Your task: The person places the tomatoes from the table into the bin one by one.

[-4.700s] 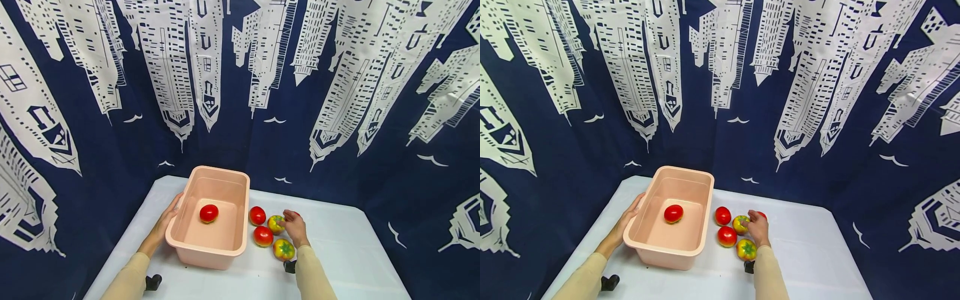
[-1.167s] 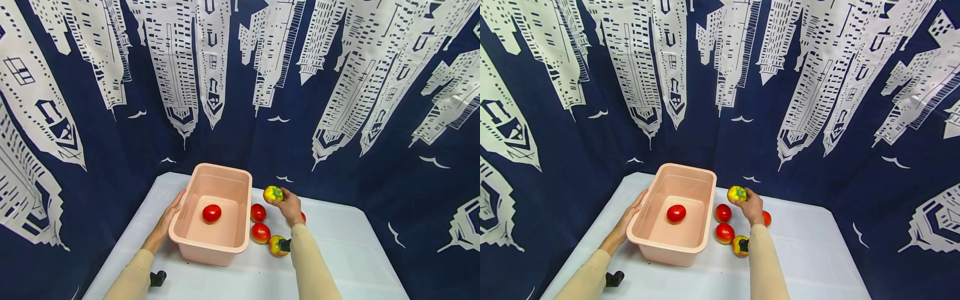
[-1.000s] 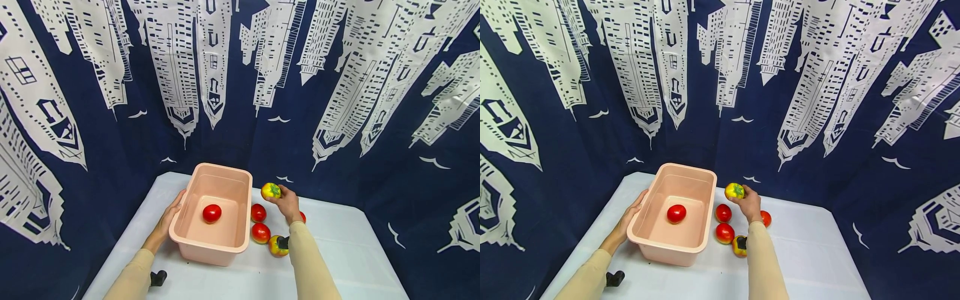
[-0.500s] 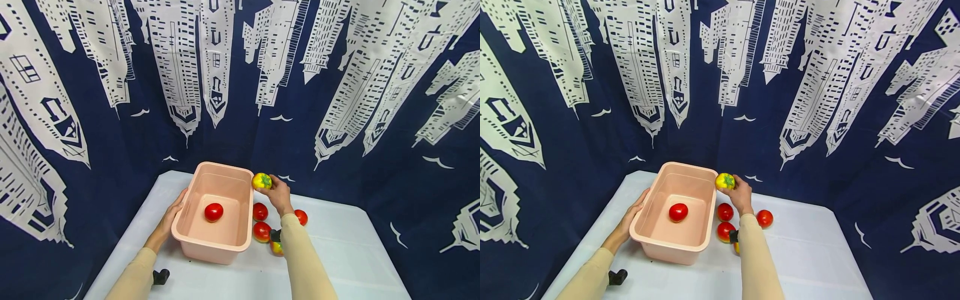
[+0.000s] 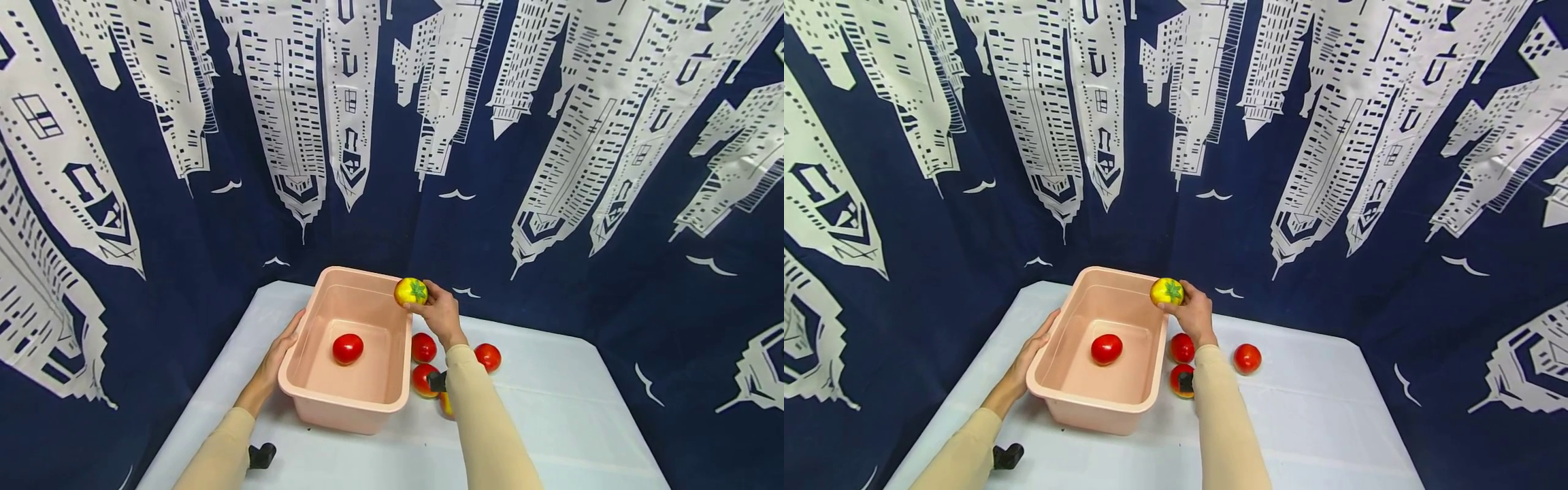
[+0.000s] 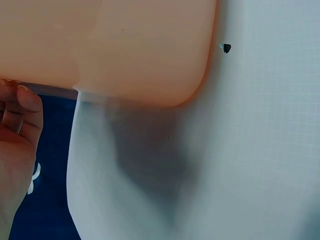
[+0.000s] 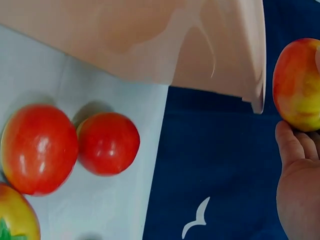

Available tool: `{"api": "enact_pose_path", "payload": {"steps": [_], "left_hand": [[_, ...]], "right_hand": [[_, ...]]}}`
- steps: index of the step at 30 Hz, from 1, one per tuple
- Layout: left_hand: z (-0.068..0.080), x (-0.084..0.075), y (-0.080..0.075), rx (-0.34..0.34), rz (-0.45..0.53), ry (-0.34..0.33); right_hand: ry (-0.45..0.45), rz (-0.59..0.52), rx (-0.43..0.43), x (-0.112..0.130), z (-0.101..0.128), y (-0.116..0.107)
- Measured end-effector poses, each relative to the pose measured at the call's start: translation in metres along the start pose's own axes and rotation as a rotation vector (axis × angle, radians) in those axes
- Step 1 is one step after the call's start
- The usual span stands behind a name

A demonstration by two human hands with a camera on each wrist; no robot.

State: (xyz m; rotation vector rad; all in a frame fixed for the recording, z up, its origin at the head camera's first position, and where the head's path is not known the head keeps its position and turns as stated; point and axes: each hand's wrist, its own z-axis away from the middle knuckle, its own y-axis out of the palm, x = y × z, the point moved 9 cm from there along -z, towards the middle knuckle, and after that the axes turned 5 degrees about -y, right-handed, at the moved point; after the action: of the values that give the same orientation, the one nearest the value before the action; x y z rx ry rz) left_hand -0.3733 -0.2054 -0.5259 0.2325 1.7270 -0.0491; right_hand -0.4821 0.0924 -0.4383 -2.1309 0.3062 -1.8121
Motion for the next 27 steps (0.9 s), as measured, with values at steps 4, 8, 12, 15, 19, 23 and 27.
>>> {"api": "enact_pose_path", "payload": {"steps": [4,8,12,15,19,23,27], "left_hand": [[0.0,-0.001,-0.001,-0.002,0.005,0.004],[0.0,0.0,-0.001,-0.003,0.01,0.009],[0.0,-0.001,0.002,0.014,0.014,0.026],[0.0,-0.001,0.003,0.015,0.022,0.028],[0.0,-0.001,0.003,0.013,0.025,0.027],[0.001,0.0,0.003,0.015,0.016,0.024],[0.002,-0.001,0.003,0.012,0.015,0.03]], "right_hand": [[-0.024,0.002,0.016,0.007,-0.002,0.009],[-0.011,-0.033,0.034,0.011,-0.001,0.017],[-0.008,-0.088,0.023,0.015,-0.002,0.02],[-0.03,-0.112,0.016,0.018,-0.004,0.021],[-0.048,-0.13,0.027,0.021,-0.005,0.023],[-0.04,-0.15,0.039,0.021,-0.004,0.027],[-0.026,-0.153,0.058,0.02,-0.004,0.031]]}}
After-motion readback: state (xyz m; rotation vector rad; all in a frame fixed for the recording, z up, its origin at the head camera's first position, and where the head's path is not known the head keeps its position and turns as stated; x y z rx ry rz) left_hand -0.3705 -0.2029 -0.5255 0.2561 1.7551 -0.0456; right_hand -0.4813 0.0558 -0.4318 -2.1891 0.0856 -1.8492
